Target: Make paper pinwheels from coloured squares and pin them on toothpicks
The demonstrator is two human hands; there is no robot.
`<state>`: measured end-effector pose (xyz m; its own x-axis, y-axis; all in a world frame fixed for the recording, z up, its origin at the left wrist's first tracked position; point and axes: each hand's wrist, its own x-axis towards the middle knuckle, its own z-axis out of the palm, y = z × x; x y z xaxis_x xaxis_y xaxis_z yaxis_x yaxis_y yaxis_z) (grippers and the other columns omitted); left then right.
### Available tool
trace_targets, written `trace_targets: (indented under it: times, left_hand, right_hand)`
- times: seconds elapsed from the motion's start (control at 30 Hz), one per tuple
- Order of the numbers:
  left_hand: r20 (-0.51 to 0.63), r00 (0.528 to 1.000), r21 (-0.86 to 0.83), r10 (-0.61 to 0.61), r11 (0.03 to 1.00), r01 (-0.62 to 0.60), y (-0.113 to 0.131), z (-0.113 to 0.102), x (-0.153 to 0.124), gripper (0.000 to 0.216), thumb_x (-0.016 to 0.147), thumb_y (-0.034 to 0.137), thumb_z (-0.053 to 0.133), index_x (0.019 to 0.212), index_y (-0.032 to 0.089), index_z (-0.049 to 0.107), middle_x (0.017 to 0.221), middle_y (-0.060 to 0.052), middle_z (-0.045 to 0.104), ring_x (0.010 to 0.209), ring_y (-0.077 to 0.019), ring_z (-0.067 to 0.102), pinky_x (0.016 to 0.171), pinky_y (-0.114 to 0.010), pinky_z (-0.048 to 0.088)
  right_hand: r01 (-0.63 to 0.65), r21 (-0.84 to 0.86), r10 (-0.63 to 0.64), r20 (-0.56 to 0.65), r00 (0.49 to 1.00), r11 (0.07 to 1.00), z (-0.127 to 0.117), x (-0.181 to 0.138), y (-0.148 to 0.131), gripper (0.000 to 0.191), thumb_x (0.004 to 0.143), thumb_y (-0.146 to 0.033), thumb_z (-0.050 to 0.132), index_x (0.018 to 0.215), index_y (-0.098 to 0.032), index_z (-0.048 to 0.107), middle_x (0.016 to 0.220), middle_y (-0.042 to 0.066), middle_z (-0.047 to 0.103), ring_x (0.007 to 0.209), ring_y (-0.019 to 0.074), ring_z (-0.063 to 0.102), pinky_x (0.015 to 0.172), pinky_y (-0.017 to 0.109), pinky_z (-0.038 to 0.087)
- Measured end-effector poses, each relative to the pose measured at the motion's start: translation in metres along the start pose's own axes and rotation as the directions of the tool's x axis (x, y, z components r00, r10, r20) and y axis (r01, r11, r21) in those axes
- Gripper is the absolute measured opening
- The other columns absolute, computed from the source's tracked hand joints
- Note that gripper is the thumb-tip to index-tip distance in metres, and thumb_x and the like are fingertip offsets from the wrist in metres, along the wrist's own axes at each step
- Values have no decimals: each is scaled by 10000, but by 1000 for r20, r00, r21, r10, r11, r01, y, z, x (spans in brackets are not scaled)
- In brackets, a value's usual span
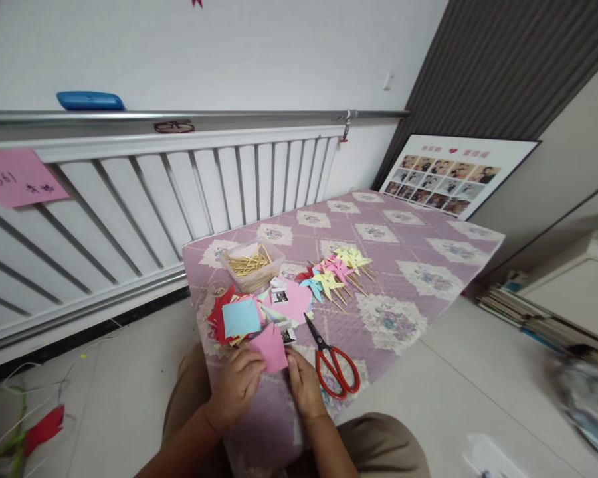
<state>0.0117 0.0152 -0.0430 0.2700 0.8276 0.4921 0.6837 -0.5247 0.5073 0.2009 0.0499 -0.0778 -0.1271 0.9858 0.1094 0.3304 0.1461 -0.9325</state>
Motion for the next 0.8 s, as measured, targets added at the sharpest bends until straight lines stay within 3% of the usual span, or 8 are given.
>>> trace_targets:
  times: [0.13, 0.23, 0.4, 0.53, 0.63, 0.73, 0.8]
  left_hand:
    - [117, 993, 26, 4, 1000, -7, -4, 34, -26, 286, 869, 99, 483, 976, 233, 712, 1010, -55, 701, 960, -216, 586, 858, -388, 518]
    - [160, 987, 54, -12, 999, 3, -7, 42, -35, 290, 849, 78, 512, 984, 240, 712, 1033, -51, 697, 990, -219, 576, 868, -387, 514]
    - [122, 991, 1, -46, 999, 46, -6, 37, -33, 334, 834, 50, 470, 931, 244, 724, 1018, -62, 682, 1000, -221, 579, 883, -403, 518]
    - [17, 979, -125, -202, 971, 202, -9, 38, -37, 402, 816, 63, 456, 1118, 238, 656, 1196, -91, 629, 1144, -238, 558, 1002, -450, 475]
    - [-42, 876, -258, -481, 852, 456, -17, 45, -41, 475, 810, 93, 460, 1257, 227, 546, 1272, -110, 602, 1194, -236, 556, 1017, -424, 475]
    - [41, 746, -404, -665, 672, 621, -24, 50, -37, 441, 881, 160, 414, 1316, 207, 474, 1218, -117, 651, 1102, -207, 633, 918, -348, 537]
    - [135, 747, -392, -651, 657, 644, -26, 52, -31, 425, 932, 204, 360, 1349, 207, 440, 1197, -113, 672, 1041, -192, 669, 848, -317, 562]
  right_hand:
    - [-153, 83, 147, 77, 986, 985, -14, -4, -13, 535, 924, -579, 344, 776, -208, 699, 798, 59, 728, 777, 249, 650, 758, 365, 523]
    - [-261, 190, 241, 123, 963, 946, -14, -10, -11, 471, 866, -591, 468, 690, -204, 669, 704, 28, 692, 670, 206, 610, 654, 322, 505]
    - [-311, 282, 276, 160, 948, 907, -2, -14, -3, 296, 732, -486, 683, 722, -190, 678, 625, -9, 668, 539, 152, 549, 526, 260, 452]
    - [-331, 347, 300, 139, 944, 878, 0, -14, 0, 256, 732, -439, 660, 782, -189, 674, 658, -6, 694, 551, 162, 578, 555, 278, 475]
    - [-337, 395, 322, 105, 941, 855, -1, -16, 4, 228, 753, -416, 630, 817, -199, 658, 688, -7, 707, 559, 169, 599, 563, 281, 481]
    - [-337, 436, 336, 84, 938, 834, -1, -18, 9, 212, 773, -402, 614, 837, -204, 655, 715, 2, 720, 573, 179, 620, 570, 287, 492]
    - [-335, 457, 337, 80, 938, 824, -2, -18, 11, 211, 780, -400, 608, 850, -206, 654, 726, 9, 727, 579, 188, 630, 579, 299, 502]
